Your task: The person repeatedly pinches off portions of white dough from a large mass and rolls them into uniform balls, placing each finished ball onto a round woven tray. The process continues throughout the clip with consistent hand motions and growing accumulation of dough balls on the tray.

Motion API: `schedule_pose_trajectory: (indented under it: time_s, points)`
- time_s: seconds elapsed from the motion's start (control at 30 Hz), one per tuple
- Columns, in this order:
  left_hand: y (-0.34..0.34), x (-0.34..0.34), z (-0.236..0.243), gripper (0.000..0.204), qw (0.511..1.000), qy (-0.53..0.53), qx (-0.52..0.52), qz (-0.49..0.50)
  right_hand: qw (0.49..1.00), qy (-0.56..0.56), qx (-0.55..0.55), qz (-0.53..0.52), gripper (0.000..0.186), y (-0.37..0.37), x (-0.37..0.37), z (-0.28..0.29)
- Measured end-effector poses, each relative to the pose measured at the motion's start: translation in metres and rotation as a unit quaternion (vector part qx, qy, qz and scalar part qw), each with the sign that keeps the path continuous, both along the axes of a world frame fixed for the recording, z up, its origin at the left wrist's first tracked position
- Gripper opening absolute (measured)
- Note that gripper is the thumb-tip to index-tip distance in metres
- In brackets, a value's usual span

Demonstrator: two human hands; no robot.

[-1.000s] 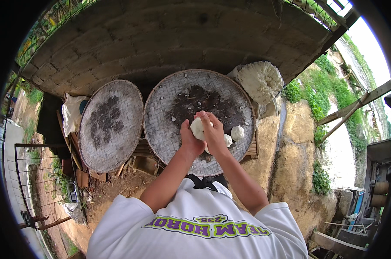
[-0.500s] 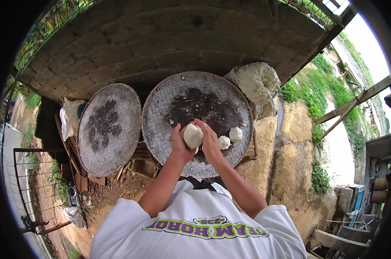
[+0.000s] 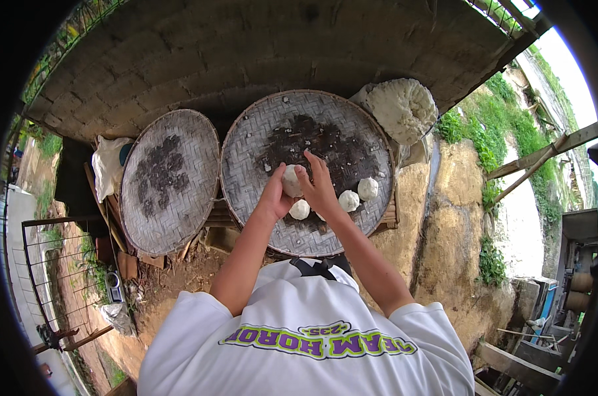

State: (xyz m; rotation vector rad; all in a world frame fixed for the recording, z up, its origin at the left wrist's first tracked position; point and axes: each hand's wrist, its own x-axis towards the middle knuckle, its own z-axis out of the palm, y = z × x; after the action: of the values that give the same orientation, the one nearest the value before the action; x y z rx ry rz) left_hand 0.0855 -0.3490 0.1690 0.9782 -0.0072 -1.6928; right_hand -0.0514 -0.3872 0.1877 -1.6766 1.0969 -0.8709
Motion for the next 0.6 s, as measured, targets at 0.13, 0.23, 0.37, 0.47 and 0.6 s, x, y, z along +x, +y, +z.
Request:
schedule_pose_trajectory:
  time_s: [0.13,0.23,0.37,0.47,0.6]
  points:
    - [-0.004,-0.009,-0.046,0.049,0.993,-0.064,0.07,0.07,0.935,-0.144,0.321,-0.052,0.059,0.007,-0.004,-0.038]
    - [-0.009,-0.017,-0.079,0.043,0.979,-0.199,0.045,-0.014,0.897,-0.149,0.41,-0.073,0.057,0.008,-0.005,-0.073]
    - [-0.019,-0.018,-0.112,0.04,0.958,-0.24,0.148,-0.05,0.882,-0.091,0.455,-0.087,0.051,-0.008,0.0,-0.119]
    - [-0.029,-0.012,-0.133,0.043,0.954,-0.253,0.151,-0.052,0.9,-0.045,0.427,-0.07,0.054,-0.028,0.006,-0.144]
    - [-0.04,0.005,-0.154,0.051,0.839,-0.507,0.154,-0.125,0.957,0.233,0.169,-0.04,0.058,-0.057,-0.004,-0.153]
